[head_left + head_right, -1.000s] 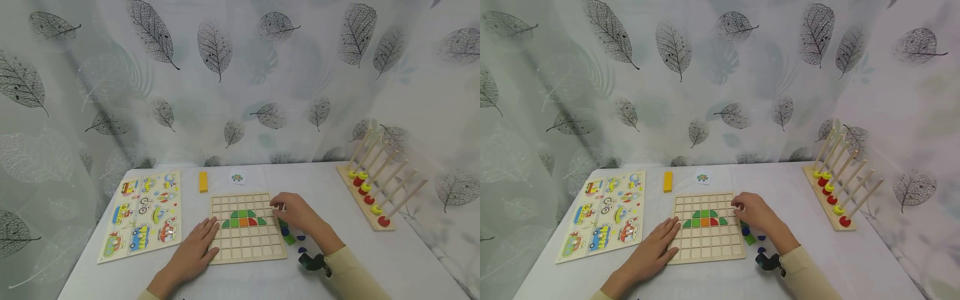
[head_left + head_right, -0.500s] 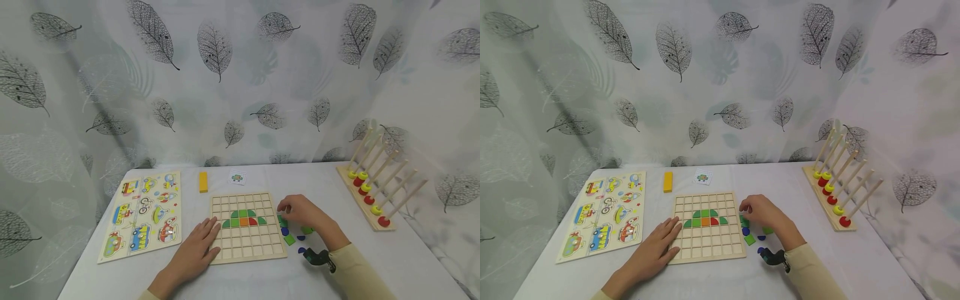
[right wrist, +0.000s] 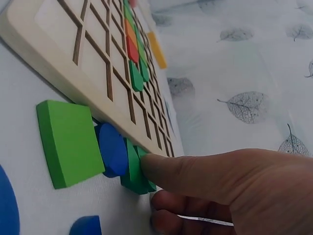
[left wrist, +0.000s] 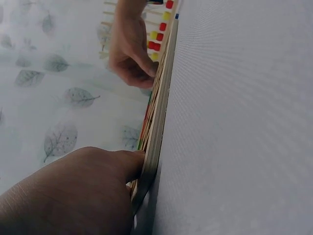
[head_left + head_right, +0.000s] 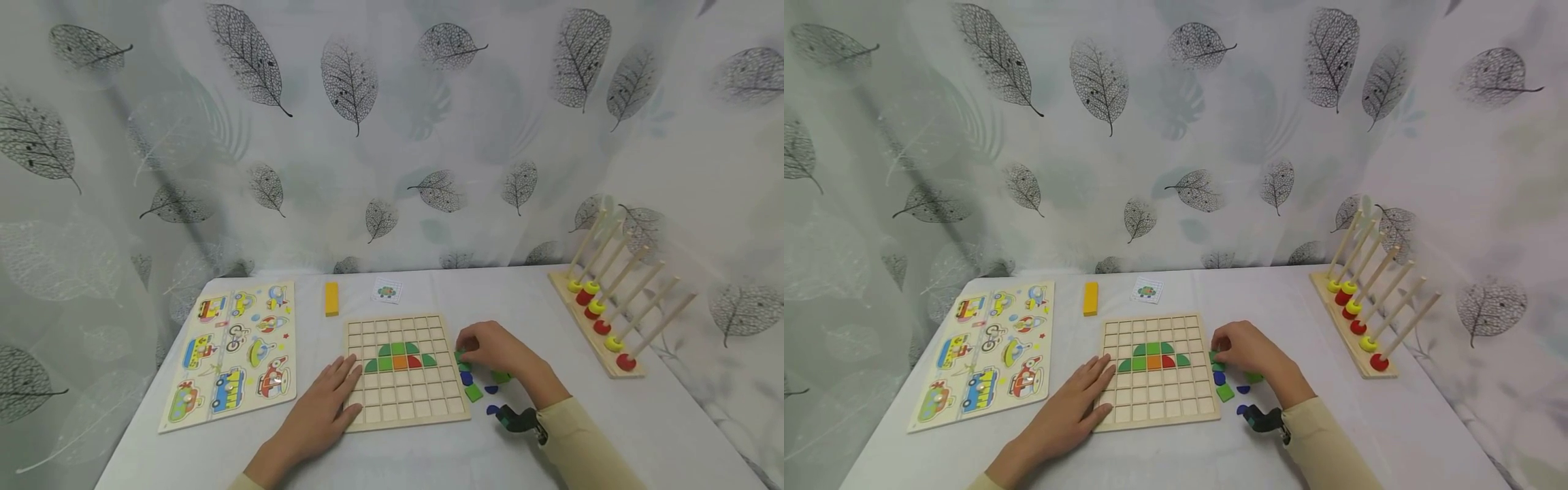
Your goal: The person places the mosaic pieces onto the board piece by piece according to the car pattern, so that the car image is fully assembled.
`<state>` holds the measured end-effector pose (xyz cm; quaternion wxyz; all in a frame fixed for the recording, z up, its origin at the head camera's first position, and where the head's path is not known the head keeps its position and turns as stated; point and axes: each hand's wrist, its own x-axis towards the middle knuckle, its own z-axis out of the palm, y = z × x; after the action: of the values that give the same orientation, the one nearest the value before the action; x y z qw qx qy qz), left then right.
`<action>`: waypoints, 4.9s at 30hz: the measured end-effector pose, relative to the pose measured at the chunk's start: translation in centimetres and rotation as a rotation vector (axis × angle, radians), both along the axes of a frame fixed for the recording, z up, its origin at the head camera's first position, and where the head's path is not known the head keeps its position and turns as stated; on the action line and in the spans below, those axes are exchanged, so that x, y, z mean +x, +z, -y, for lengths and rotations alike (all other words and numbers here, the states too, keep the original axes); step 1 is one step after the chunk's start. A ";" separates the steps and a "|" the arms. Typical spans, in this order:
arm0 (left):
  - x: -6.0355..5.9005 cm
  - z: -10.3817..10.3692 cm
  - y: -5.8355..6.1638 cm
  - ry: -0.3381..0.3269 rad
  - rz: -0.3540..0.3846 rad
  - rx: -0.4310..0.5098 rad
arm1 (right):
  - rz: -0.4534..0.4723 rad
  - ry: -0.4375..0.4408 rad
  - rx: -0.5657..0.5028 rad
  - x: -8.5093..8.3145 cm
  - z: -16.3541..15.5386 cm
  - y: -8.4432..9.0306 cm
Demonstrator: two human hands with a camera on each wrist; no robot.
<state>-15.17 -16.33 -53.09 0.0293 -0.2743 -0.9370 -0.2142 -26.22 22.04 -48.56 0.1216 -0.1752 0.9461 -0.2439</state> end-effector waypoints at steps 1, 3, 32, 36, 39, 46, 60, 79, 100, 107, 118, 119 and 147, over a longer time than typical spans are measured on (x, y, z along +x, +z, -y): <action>0.0 0.0 0.0 0.000 0.000 0.002 | 0.003 -0.007 0.000 -0.1 -0.1 -0.1; 0.0 0.0 -0.1 0.000 -0.004 0.004 | -0.002 -0.009 0.003 -0.2 -0.4 -0.2; 0.0 0.2 -0.3 -0.016 -0.048 0.035 | -0.040 -0.025 0.009 -0.6 -2.4 0.1; 0.0 0.2 -0.3 -0.014 -0.038 0.034 | -0.039 -0.056 0.005 -0.6 -2.4 -0.1; 0.0 0.3 -0.3 -0.012 -0.035 0.031 | -0.040 -0.084 0.006 -0.6 -2.3 -0.2; 0.1 0.3 -0.4 -0.012 -0.036 0.032 | -0.057 -0.089 0.034 -0.9 -2.2 -0.5; 0.0 0.3 -0.4 -0.014 -0.042 0.033 | -0.071 -0.079 0.055 -0.8 -1.5 -0.3; -0.1 0.4 -0.2 -0.014 -0.043 0.037 | -0.171 -0.067 -0.010 -0.2 -0.4 1.4; -0.2 0.3 -0.4 -0.013 -0.041 0.021 | -0.263 0.065 -0.081 2.5 3.0 4.1; -0.1 0.3 -0.4 -0.013 -0.039 0.019 | -0.268 0.090 -0.071 2.9 4.4 4.0; -0.1 0.3 -0.2 -0.012 -0.019 0.031 | -0.281 0.167 -0.118 3.3 6.0 3.6; -0.1 0.3 -0.2 -0.012 -0.018 0.031 | -0.282 0.173 -0.118 3.4 6.2 3.6; -0.4 0.1 -0.4 0.017 -0.038 0.018 | -0.287 0.295 -0.164 4.0 11.8 3.4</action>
<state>-15.56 -16.44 -53.52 0.0514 -0.2702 -0.9366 -0.2170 -22.24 10.28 -45.18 0.0055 -0.3539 0.8947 -0.2725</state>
